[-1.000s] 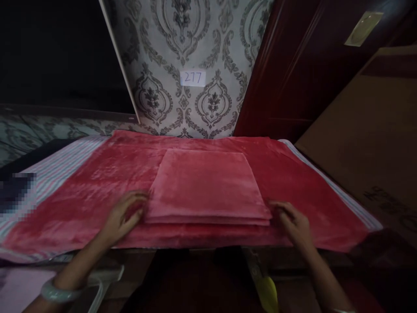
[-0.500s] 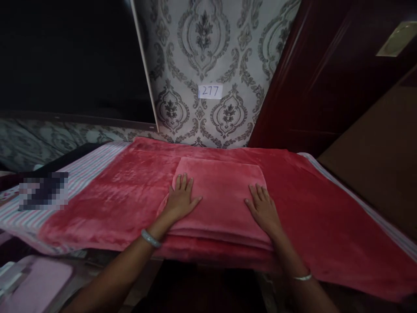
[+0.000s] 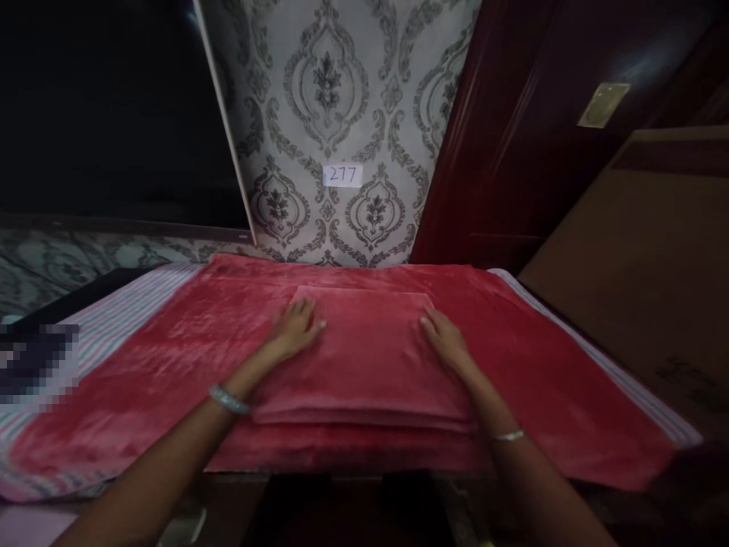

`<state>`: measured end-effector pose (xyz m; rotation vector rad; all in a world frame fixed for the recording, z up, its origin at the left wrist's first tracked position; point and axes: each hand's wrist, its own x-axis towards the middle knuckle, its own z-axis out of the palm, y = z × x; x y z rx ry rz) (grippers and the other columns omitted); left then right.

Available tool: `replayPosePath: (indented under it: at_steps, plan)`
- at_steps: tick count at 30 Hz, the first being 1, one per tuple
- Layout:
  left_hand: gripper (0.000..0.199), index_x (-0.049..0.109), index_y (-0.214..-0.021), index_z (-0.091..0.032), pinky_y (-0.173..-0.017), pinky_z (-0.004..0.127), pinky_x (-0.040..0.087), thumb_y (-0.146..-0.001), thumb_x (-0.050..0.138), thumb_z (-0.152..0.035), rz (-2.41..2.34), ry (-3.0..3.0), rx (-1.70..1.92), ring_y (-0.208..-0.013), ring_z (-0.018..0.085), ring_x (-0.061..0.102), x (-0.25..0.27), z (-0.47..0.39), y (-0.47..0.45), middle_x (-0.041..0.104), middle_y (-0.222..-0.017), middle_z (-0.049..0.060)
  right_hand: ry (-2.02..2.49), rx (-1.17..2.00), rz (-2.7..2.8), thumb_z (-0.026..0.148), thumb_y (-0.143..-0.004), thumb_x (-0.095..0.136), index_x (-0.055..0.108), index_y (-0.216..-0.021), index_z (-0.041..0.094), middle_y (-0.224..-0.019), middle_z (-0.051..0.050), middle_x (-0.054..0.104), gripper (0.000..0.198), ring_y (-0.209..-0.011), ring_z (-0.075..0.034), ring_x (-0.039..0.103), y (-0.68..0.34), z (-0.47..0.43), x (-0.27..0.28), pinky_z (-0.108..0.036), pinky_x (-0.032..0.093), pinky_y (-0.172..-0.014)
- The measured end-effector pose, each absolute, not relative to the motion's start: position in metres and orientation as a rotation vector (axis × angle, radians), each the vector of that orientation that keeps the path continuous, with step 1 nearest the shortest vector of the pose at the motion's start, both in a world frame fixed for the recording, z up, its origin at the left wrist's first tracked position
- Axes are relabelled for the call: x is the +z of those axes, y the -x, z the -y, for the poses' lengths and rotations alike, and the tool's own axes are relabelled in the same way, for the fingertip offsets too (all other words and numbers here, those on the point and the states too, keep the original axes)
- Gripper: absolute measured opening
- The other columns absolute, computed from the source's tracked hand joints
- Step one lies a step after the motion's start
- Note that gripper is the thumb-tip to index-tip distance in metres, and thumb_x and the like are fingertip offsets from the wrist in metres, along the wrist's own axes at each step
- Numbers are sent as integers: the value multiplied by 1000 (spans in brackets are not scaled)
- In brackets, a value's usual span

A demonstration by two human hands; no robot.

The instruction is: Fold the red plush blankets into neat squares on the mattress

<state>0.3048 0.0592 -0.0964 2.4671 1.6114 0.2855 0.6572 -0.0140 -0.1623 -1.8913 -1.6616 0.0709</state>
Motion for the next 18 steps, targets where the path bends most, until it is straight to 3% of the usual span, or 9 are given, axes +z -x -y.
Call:
replayPosePath:
  at_steps: [6, 11, 18]
  plan:
    - [62, 44, -154, -13, -121, 50, 34, -101, 41, -44, -1817, -2463, 362, -150, 35, 39, -58, -114, -363, 44, -161, 20, 2189, 97, 1595, 40, -106, 29, 48, -155, 17, -161, -12, 46, 57, -149, -26, 40, -626, -55, -100, -45, 34, -120]
    - [59, 56, -144, -9, -118, 58, 34, -100, 39, -45, -1921, -2399, 276, -144, 39, 45, -95, -123, -374, 52, -152, 25, 2301, 123, 1573, 40, -107, 29, 63, -141, 21, -148, -12, 59, 52, -140, -30, 49, -614, -61, -124, -51, 34, -116]
    - [59, 60, -137, -11, -115, 57, 38, -101, 31, -47, -1885, -2450, 210, -139, 36, 50, -126, -135, -361, 59, -145, 21, 2302, 130, 1608, 41, -108, 28, 61, -142, 20, -151, -10, 57, 53, -141, -30, 44, -624, -58, -151, -50, 33, -116]
